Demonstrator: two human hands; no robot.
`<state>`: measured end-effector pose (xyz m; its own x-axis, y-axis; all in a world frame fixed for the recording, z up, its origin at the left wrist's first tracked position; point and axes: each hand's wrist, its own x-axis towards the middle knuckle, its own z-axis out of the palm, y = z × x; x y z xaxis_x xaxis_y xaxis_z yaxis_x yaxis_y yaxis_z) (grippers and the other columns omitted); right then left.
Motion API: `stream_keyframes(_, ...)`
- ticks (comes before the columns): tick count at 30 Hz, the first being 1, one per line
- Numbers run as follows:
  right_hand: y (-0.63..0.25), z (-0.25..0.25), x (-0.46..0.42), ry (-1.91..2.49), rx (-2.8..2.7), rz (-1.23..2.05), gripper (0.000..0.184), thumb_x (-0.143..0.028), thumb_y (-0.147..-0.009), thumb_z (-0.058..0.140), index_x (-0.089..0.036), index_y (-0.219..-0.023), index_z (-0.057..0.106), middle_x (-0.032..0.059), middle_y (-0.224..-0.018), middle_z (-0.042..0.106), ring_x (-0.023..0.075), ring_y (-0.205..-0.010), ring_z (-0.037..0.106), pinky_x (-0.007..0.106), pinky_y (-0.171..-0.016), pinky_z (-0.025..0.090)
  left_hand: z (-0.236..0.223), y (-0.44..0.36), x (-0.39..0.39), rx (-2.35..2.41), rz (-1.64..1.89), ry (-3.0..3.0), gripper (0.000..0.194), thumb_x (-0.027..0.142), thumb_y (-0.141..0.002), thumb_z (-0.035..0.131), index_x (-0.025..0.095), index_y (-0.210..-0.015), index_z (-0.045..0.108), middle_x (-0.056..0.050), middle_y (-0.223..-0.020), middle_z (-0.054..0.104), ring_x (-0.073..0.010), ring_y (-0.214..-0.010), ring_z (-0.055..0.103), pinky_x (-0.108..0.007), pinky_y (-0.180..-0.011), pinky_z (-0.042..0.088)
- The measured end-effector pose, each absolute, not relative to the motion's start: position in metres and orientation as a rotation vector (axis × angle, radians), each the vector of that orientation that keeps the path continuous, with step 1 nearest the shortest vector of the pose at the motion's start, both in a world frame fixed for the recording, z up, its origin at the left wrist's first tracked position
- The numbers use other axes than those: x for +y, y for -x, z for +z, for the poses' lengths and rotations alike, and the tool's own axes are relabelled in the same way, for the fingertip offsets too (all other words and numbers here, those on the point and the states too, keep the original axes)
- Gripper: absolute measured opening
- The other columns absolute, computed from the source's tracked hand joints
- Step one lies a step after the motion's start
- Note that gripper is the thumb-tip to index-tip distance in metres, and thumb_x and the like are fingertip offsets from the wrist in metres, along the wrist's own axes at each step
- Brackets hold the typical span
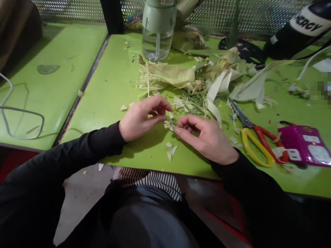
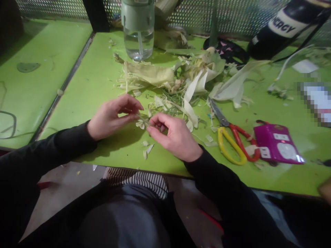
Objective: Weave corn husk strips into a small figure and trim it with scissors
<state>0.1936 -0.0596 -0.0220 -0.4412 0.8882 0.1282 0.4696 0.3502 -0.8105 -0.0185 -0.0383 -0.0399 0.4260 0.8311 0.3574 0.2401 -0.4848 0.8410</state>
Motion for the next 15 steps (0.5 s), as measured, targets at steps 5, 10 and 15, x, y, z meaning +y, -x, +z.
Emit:
stream_keyframes(5, -0.195, -0.022, -0.059, 1.044, -2.198, 0.887, 0.009, -0.019, -0.083, 0.065, -0.019, -0.075, 0.061, -0.0012, -0.07, 0.06, 0.0119, -0.064, 0.053, 0.027, -0.061, 0.044, -0.036, 0.021, -0.035, 0.901, 1.004, -1.835, 0.01, 0.013, -0.084, 0.065, 0.013, -0.094, 0.063, -0.002, -0.084, 0.067, -0.0095, -0.075, 0.061, -0.023, -0.073, 0.053)
stream_keyframes(10, -0.194, -0.026, -0.055, 1.02, -1.747, 1.267, 0.012, -0.029, -0.087, 0.066, -0.021, -0.081, 0.059, -0.0038, -0.069, 0.053, 0.0094, -0.056, 0.045, 0.025, -0.054, 0.04, -0.039, 0.025, -0.026, 0.737, 0.962, -1.544, 0.031, 0.028, -0.085, 0.072, 0.015, -0.112, 0.063, -0.006, -0.1, 0.069, -0.0128, -0.089, 0.065, -0.026, -0.08, 0.054)
stream_keyframes(15, -0.191, -0.026, -0.048, 0.97, -1.18, 1.581, 0.029, -0.04, -0.073, 0.079, -0.023, -0.08, 0.057, -0.0047, -0.068, 0.051, 0.0092, -0.055, 0.046, 0.023, -0.049, 0.04, -0.045, 0.019, -0.021, 0.515, 0.788, -1.283, 0.067, 0.031, -0.064, 0.092, 0.021, -0.124, 0.063, -0.012, -0.129, 0.066, -0.0231, -0.115, 0.066, -0.036, -0.096, 0.053)
